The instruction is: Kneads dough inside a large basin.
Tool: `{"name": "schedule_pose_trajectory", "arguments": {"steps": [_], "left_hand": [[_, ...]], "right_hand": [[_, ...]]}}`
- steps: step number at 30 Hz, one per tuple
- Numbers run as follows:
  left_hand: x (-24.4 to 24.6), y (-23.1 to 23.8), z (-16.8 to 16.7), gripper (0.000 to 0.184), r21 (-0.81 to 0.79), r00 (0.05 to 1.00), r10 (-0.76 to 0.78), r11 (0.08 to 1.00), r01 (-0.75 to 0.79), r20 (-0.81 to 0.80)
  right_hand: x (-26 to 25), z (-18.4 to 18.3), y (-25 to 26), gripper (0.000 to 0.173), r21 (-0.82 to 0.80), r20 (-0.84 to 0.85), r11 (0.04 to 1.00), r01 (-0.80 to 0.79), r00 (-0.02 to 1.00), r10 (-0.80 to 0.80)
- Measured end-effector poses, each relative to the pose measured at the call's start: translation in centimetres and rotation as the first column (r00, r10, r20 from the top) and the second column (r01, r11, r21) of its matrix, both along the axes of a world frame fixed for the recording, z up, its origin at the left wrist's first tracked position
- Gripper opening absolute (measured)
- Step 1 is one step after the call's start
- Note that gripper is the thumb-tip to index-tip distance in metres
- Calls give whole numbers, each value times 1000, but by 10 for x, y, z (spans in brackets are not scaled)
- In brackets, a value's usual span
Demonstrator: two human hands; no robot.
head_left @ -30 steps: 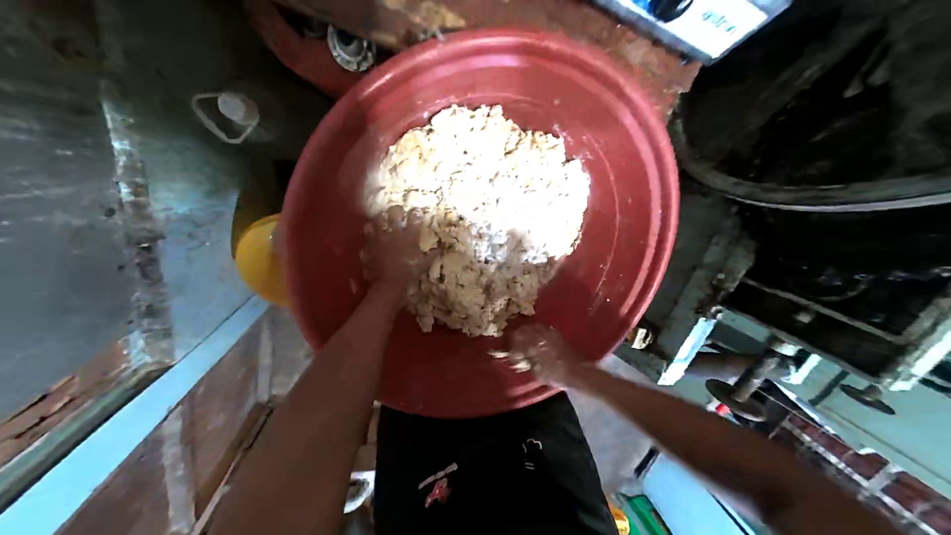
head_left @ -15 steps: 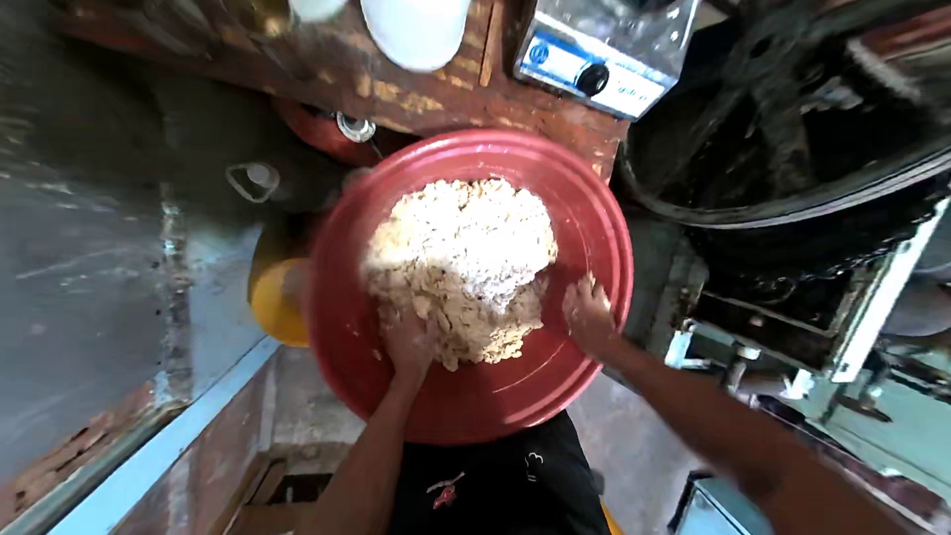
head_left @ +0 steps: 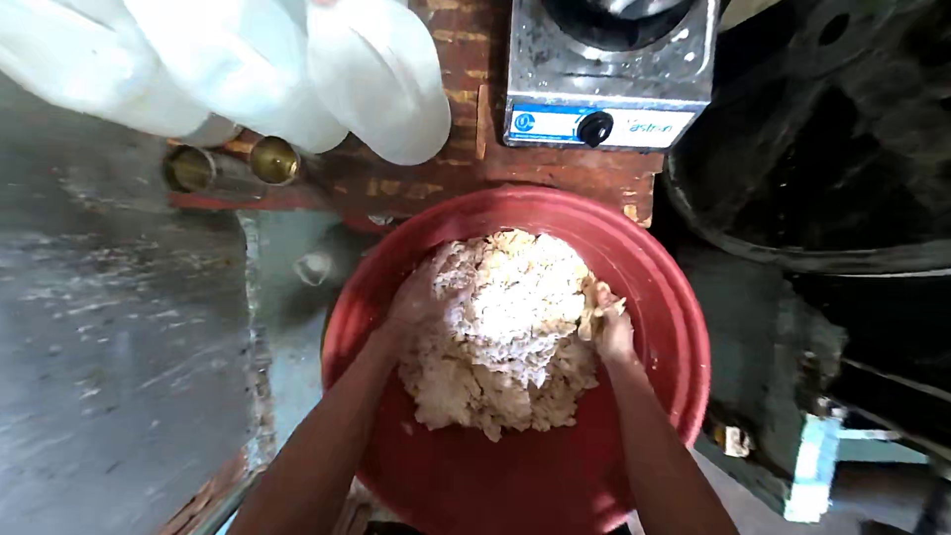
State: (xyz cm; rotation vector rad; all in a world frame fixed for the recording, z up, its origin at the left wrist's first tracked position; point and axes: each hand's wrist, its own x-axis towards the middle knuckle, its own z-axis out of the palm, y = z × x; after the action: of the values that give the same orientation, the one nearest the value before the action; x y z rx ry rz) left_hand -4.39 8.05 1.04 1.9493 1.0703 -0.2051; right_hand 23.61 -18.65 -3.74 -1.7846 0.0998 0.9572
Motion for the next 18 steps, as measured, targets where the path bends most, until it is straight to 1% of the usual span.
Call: {"name": "schedule_pose_trajectory", "arguments": {"steps": [2, 3, 5, 6, 7, 8, 9, 10, 11, 12, 13, 15, 16, 18], "left_hand": [[24, 11, -19, 85, -36, 998, -12, 999, 14, 54], [36, 13, -27, 84, -69, 999, -2, 998, 5, 44], [51, 14, -31, 85, -160, 998, 54, 985, -60, -36], [55, 13, -33, 84, -210, 991, 115, 969, -126, -63], [54, 8, -34, 83, -263, 978, 194, 942, -209, -81], [52, 1, -28, 82, -312, 961, 257, 909, -276, -101], [48, -7, -11, 80, -354, 947, 291, 878, -321, -136], [39, -21, 14, 81, -366, 940, 285, 868, -335, -186], [21, -38, 31, 85, -340, 937, 255, 882, -327, -239], [-1, -55, 40, 87, -291, 931, 210, 909, -299, -299], [-21, -70, 46, 90, -253, 916, 173, 928, -275, -362], [-52, -98, 62, 96, -255, 893, 157, 925, -283, -422], [-63, -106, 70, 102, -272, 901, 145, 923, -272, -408], [-74, -119, 84, 115, -286, 914, 39, 944, -166, -404]], "right_hand": [[13, -12, 30, 55, 81, -28, 996, -48, 998, 50], [20, -16, 45, 59, 109, -57, 990, -90, 994, 96], [23, -20, 80, 70, 77, -109, 969, -236, 964, 244], [20, -18, 96, 73, 28, -135, 946, -324, 936, 324], [14, -13, 110, 72, -28, -153, 905, -424, 897, 415], [5, -6, 122, 68, -70, -148, 847, -527, 845, 514], [-6, -1, 134, 60, -93, -125, 780, -618, 785, 607], [-22, 3, 142, 55, -80, -84, 697, -713, 701, 708], [-43, 8, 144, 57, -64, -34, 596, -801, 598, 801], [-67, 14, 141, 66, -94, 3, 512, -854, 514, 858], [-90, 27, 134, 75, -147, 11, 459, -876, 463, 886], [-131, 53, 108, 83, -243, -21, 384, -891, 400, 916], [-145, 68, 94, 84, -293, -12, 356, -887, 376, 927], [-163, 106, 63, 79, -372, 44, 356, -857, 367, 929]]}}
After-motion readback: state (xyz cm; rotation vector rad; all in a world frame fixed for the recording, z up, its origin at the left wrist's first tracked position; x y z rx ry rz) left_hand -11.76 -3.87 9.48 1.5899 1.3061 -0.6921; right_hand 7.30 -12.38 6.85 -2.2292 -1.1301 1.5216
